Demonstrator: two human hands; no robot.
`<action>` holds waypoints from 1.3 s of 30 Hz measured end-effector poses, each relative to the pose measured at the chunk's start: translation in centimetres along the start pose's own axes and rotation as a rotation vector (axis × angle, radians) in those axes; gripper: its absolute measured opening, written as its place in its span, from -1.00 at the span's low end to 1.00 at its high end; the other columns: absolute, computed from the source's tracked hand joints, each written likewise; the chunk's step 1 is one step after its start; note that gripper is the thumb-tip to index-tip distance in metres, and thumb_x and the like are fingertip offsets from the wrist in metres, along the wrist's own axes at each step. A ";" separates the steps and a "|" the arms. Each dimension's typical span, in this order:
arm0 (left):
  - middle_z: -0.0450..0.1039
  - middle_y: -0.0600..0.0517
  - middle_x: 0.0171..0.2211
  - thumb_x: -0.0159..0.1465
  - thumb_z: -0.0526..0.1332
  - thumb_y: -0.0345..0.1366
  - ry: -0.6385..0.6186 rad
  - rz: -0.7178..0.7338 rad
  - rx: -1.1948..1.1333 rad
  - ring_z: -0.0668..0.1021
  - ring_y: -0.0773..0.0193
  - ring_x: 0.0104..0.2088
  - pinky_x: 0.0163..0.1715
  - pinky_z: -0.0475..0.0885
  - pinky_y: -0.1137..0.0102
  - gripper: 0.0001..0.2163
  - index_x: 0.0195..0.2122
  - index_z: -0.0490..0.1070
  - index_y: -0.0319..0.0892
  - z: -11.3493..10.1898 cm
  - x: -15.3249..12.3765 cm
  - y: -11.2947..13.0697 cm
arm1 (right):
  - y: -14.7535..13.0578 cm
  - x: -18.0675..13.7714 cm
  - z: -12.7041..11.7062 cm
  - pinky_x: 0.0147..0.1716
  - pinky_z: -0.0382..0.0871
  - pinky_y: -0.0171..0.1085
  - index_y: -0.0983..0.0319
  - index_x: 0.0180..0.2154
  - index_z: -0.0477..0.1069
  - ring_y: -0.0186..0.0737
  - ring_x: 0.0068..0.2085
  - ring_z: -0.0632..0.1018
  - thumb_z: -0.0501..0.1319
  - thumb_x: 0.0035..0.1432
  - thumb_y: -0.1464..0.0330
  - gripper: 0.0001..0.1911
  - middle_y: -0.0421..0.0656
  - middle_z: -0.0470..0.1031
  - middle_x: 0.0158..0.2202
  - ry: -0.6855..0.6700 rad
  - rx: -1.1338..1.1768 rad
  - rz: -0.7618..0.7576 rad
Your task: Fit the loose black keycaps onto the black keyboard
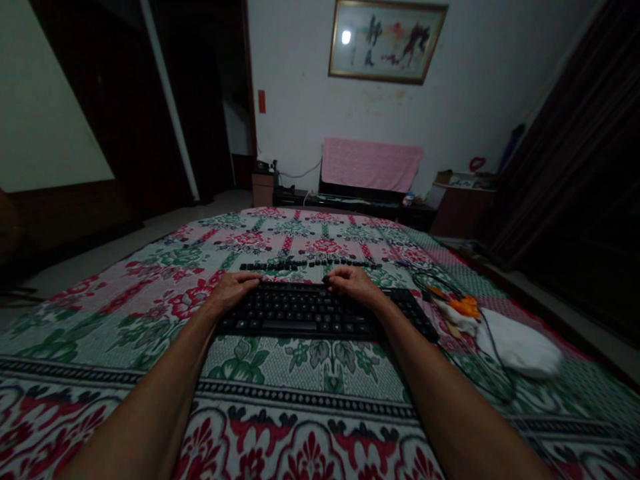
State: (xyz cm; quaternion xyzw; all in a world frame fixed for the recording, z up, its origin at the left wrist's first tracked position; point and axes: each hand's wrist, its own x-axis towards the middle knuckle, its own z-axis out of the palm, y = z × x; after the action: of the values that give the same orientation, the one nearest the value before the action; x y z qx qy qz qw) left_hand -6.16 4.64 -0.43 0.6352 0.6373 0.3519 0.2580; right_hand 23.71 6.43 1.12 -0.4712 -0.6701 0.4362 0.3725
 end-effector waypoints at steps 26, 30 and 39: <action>0.53 0.07 -0.27 -0.02 0.15 -0.14 0.015 0.018 -0.058 0.49 0.18 -0.19 -0.12 0.31 0.38 -0.69 -0.29 0.51 -0.13 0.3 0.0 0.3 | 0.5 0.4 0.0 -0.60 0.22 -0.46 0.27 -0.41 0.37 -0.41 -0.57 0.43 0.17 -0.08 0.37 -0.88 -0.25 0.43 -0.59 0.000 -0.043 0.003; 0.52 0.06 -0.26 -0.01 0.15 -0.14 0.020 0.015 -0.031 0.49 0.18 -0.19 -0.12 0.32 0.39 -0.69 -0.28 0.51 -0.13 0.2 -0.1 0.4 | 0.4 0.3 0.0 -0.60 0.22 -0.46 0.27 -0.41 0.38 -0.41 -0.55 0.43 0.16 -0.08 0.36 -0.87 -0.25 0.43 -0.59 -0.013 -0.056 -0.001; 0.52 0.07 -0.25 0.01 0.14 -0.14 0.017 0.025 0.011 0.48 0.20 -0.17 -0.13 0.31 0.42 -0.69 -0.26 0.50 -0.11 0.2 0.0 0.2 | 0.3 0.3 0.0 -0.57 0.23 -0.46 0.28 -0.40 0.38 -0.41 -0.54 0.43 0.15 -0.07 0.37 -0.87 -0.24 0.43 -0.59 -0.009 -0.066 0.000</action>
State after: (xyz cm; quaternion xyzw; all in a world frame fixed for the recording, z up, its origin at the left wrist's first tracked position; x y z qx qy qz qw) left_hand -5.90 4.64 -0.40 0.6416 0.6335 0.3568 0.2444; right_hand 23.69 6.72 0.87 -0.4812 -0.6857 0.4160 0.3538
